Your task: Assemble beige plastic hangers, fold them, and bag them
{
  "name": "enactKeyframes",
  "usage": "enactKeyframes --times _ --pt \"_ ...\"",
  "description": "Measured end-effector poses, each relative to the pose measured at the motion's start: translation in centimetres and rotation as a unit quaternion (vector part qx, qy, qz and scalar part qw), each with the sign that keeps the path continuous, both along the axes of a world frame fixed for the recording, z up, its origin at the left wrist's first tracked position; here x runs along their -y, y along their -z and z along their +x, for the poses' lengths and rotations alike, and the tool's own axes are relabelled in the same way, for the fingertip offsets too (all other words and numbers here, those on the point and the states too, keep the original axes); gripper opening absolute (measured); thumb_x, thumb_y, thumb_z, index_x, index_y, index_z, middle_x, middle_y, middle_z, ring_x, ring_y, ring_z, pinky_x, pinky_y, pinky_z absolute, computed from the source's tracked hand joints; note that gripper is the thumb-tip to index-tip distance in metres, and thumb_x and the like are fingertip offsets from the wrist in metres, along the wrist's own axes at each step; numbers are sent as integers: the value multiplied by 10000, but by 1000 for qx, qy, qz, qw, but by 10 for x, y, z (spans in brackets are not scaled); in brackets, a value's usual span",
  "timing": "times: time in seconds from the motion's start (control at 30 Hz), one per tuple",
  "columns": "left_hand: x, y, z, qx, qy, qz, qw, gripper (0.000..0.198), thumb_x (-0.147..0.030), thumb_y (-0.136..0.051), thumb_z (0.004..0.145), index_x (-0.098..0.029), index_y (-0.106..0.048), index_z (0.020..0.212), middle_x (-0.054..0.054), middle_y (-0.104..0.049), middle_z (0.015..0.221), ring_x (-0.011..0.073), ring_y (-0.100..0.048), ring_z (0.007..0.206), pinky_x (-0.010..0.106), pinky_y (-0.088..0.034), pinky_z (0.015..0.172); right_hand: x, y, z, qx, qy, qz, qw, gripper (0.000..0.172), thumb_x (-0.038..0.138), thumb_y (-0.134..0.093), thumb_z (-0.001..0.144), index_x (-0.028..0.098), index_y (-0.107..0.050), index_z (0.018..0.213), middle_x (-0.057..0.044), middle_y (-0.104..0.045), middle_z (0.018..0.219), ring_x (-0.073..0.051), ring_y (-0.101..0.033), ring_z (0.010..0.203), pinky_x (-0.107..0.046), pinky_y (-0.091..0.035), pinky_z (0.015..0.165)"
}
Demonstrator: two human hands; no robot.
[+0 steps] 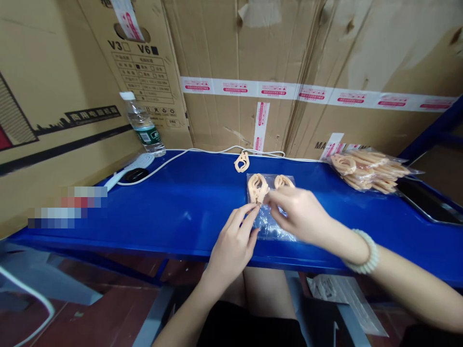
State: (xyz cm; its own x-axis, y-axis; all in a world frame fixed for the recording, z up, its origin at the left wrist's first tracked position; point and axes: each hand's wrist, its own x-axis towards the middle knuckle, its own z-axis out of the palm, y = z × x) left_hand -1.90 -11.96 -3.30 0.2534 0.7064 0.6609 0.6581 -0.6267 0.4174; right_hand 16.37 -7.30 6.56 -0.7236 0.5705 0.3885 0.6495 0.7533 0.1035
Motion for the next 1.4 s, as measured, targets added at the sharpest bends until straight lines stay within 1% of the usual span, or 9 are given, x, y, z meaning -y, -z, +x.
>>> enactKeyframes --times 0.13,0.3,0.53,0.7,0.83,0.97,1.07,1.2,1.4 --pt "0 -2 0 1 -10 -3 1000 391 -124 -522 982 -172 -533 1370 133 -587 1357 260 -576 1256 436 -539 1060 -80 -20 -14 -2 4 28 1000 278 54 -474 895 122 -674 1076 -122 -706 982 -242 -582 945 -332 -451 782" --pt "0 -3 1 2 -11 -8 1000 351 -143 -516 987 -170 -566 1334 136 -574 1361 263 -570 1240 425 -556 1022 -182 1 -49 182 14 -24 983 573 -67 -464 852 98 -546 1395 -162 -638 1358 -281 -519 1229 -358 -436 946" --pt "-3 -2 0 -1 -4 -24 1000 338 -140 -533 978 -165 -585 1310 129 -580 1359 262 -560 1238 423 -543 1039 -212 20 -72 224 22 -41 974 425 21 -491 933 107 -614 1331 -176 -661 1309 -286 -552 1242 -396 -409 997" --pt "-2 -2 -1 -3 -3 -23 1000 338 -145 -528 984 -167 -584 1317 129 -582 1355 264 -556 1255 433 -530 1063 -189 1 -46 218 68 -45 973 254 85 -517 949 112 -692 1131 -163 -734 1081 -267 -688 976 -345 -466 802" --pt "-1 -2 -1 -8 -5 -22 1000 343 -151 -518 994 -171 -577 1331 130 -574 1365 265 -551 1268 447 -526 1073 -141 -21 -8 153 128 7 980 316 128 -388 1025 100 -568 1283 -178 -736 1062 -281 -712 875 -345 -473 688" --pt "-1 -1 0 -11 -5 -23 1000 357 -158 -515 996 -178 -554 1350 129 -576 1372 270 -554 1281 451 -532 1072 -68 -31 33 -40 37 75 996 216 218 -463 1045 155 -561 1227 -122 -740 1088 -217 -716 824 -303 -508 663" --pt "-1 1 0 -9 -1 -20 1000 403 -164 -501 1002 -192 -506 1405 125 -580 1380 263 -557 1293 435 -540 1068 -4 -24 58 -132 -34 132 982 127 201 -552 1013 203 -599 1131 -67 -739 1003 -178 -709 827 -279 -541 708" --pt "-2 1 0 -11 -4 -15 1000 459 -177 -480 1012 -215 -445 1468 122 -569 1414 266 -541 1325 443 -529 1086 63 -2 72 -133 -51 151 978 219 130 -611 958 220 -628 1156 -55 -759 984 -182 -712 829 -284 -568 719" --pt "0 0 0 -7 -13 -17 1000 453 -135 -441 1014 -208 -444 1461 116 -558 1432 255 -522 1339 448 -483 1135 68 19 46 -16 -98 242 965 179 65 -502 967 115 -667 1015 -159 -753 995 -189 -677 747 -293 -513 589"
